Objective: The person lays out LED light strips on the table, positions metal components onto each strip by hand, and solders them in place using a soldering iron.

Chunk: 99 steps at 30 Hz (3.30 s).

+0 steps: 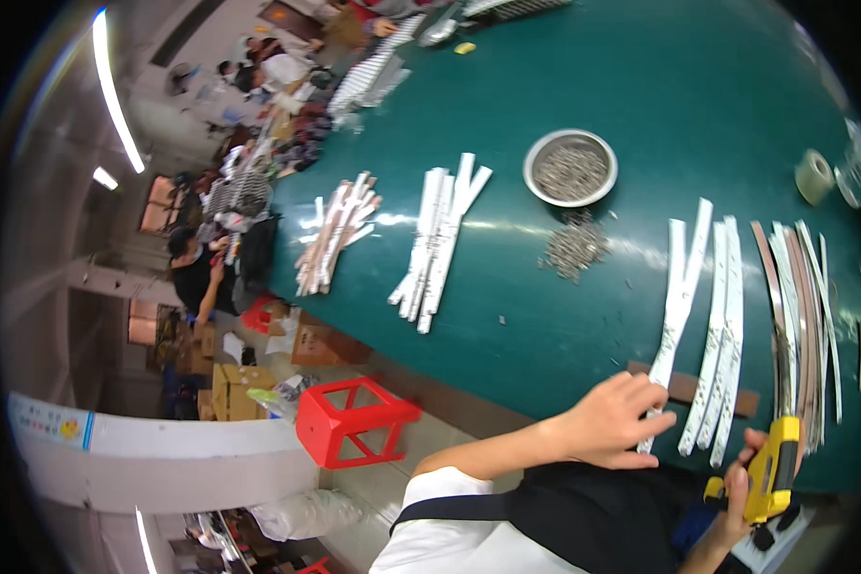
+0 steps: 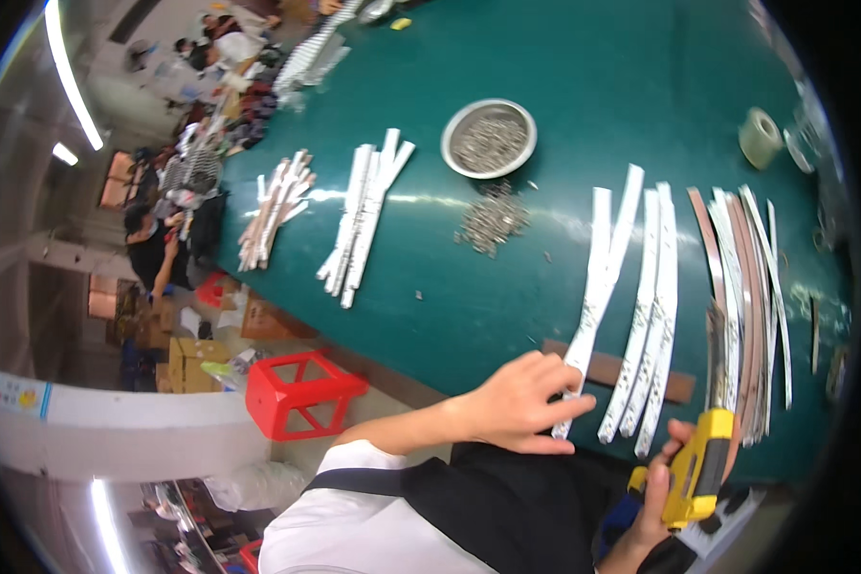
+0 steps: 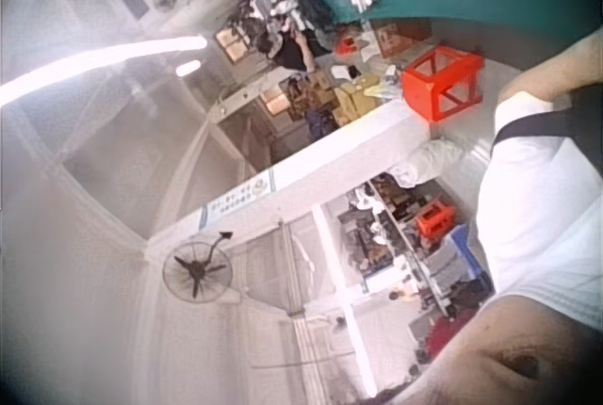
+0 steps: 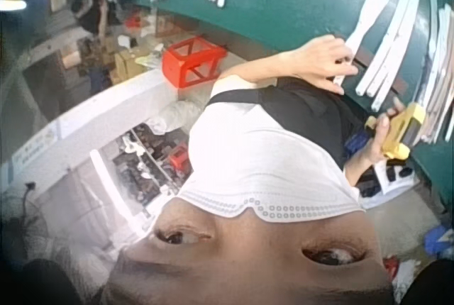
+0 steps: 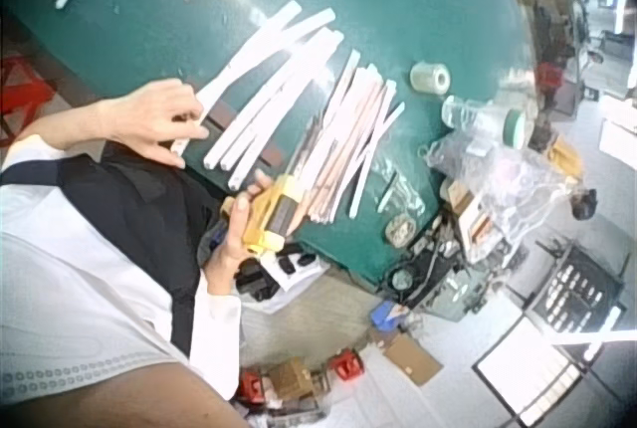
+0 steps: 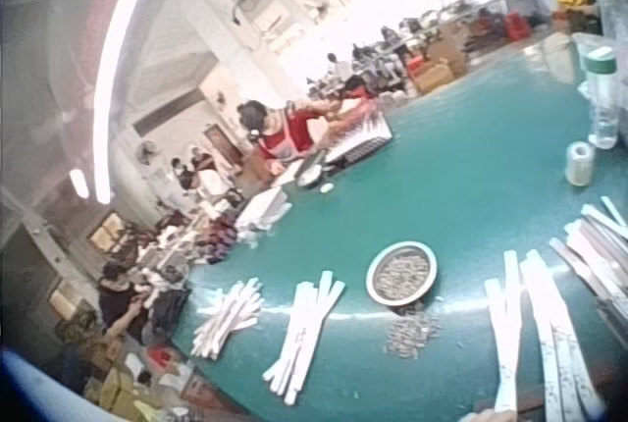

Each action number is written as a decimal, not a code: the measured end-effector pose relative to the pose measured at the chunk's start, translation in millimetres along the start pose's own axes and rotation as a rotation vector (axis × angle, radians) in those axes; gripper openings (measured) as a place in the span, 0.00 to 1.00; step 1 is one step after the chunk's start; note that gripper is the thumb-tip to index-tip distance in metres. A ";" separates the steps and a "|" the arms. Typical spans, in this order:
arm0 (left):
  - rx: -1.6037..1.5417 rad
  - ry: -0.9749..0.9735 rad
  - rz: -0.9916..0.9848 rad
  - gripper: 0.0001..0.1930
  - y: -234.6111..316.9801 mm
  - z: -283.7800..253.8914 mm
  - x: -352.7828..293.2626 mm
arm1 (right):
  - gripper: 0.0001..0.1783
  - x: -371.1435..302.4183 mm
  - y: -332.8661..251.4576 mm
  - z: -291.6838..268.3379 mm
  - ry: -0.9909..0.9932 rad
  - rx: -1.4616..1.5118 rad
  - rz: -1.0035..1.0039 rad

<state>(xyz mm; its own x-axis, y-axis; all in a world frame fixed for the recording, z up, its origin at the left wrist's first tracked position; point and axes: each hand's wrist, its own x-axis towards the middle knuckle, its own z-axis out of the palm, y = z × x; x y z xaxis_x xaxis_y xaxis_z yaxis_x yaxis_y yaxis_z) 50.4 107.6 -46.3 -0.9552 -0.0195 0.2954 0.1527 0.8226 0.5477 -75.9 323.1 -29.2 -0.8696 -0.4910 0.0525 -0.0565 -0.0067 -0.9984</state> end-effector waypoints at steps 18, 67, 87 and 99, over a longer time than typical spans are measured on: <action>-0.169 0.061 0.159 0.18 -9.6 -1.2 5.1 | 0.41 0.4 8.1 -12.3 0.003 -0.082 -0.119; 0.112 -0.085 0.058 0.29 -26.4 -13.9 34.2 | 0.42 12.0 -2.7 3.8 0.012 0.566 0.142; 0.027 -0.153 0.105 0.30 -24.2 18.1 64.2 | 0.38 -5.5 28.0 -12.0 0.060 0.822 0.232; 0.050 -0.138 0.032 0.31 -29.7 2.6 42.7 | 0.38 -9.9 20.3 -13.9 0.070 0.733 0.128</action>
<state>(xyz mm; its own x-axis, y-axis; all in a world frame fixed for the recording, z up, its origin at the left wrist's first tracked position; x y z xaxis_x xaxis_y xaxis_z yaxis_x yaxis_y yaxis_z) 4.4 83.8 -51.9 -0.9764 0.0824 0.1998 0.1738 0.8488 0.4994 -75.3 340.0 -49.7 -0.8780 -0.4706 -0.0878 0.3673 -0.5446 -0.7540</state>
